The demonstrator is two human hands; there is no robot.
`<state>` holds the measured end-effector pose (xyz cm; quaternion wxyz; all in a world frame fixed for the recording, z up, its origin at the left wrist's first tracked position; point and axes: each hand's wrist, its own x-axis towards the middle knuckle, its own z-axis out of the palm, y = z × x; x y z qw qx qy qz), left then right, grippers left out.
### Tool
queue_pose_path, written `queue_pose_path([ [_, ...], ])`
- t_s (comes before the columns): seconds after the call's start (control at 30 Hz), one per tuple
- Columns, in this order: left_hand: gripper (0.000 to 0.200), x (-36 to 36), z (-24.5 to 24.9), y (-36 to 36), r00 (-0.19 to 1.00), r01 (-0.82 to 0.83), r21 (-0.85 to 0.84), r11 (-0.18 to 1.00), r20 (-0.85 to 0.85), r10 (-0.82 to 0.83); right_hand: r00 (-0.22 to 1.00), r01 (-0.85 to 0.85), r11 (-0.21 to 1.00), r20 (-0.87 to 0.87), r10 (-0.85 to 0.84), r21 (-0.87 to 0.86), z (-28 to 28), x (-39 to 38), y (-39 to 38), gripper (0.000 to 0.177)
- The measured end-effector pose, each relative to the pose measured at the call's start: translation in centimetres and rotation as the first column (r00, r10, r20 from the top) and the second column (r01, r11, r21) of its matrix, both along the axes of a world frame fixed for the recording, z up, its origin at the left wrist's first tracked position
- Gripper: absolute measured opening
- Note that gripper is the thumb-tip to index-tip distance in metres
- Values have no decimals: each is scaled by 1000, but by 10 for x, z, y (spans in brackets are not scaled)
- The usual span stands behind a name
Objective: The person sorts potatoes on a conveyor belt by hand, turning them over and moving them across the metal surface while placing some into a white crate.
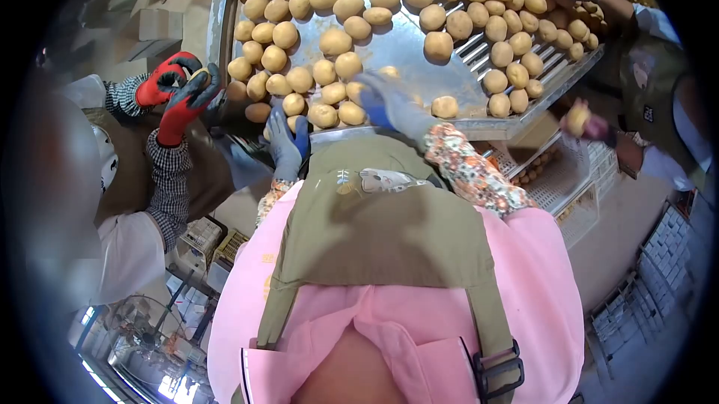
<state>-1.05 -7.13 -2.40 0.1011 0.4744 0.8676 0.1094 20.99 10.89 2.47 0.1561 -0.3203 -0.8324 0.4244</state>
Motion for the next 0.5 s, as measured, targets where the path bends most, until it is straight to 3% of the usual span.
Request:
queue_pose_path([
  [0.03, 63, 7, 13, 4, 989, -88, 111, 990, 125, 74, 987, 38, 985, 148, -63, 169, -6, 17, 11, 31],
  [0.07, 56, 10, 22, 8, 959, -182, 207, 961, 253, 127, 987, 36, 984, 149, -63, 173, -4, 35, 24, 31],
  [0.1, 56, 10, 20, 10, 959, -179, 210, 961, 256, 123, 970, -203, 922, 197, 143, 330, 4, 52, 38, 32],
  [0.13, 61, 9, 13, 11, 954, -214, 142, 966, 241, 176, 903, -425, 779, 278, 329, 460, 18, 57, 51, 34],
  [0.17, 66, 9, 4, 12, 948, -249, 73, 966, 224, 228, 902, -425, 778, 284, 325, 462, 28, 53, 68, 34],
  [0.2, 65, 5, -23, 6, 917, -325, 147, 934, 289, 274, 940, -250, 968, 249, 234, 37, 42, 40, 91, 33],
  [0.23, 63, 7, -17, 7, 941, -288, 171, 942, 233, 245, 958, -13, 918, 257, 125, -396, 48, 26, 113, 33],
  [0.3, 62, 12, 4, 17, 928, -320, 129, 938, 241, 284, 952, 246, 778, -8, -307, -578, 36, -6, 161, 35],
  [0.33, 60, 11, 1, 16, 934, -318, 124, 940, 214, 287, 943, 321, 943, -59, -326, -86, 27, -20, 181, 35],
  [0.37, 60, 11, -3, 15, 935, -315, 126, 941, 211, 285, 942, 334, 840, -111, -317, 427, 19, -33, 195, 36],
  [0.4, 60, 11, -6, 14, 933, -325, 136, 936, 209, 293, 931, 318, 839, 20, -364, 440, 6, -40, 202, 41],
  [0.43, 59, 11, -6, 14, 931, -335, 149, 930, 205, 303, 897, 107, 932, 371, -241, 345, 13, -50, 198, 50],
  [0.5, 58, 13, -4, 15, 931, -336, 152, 929, 202, 304, 698, -193, 827, 666, -262, 528, 29, -70, 136, 54],
])
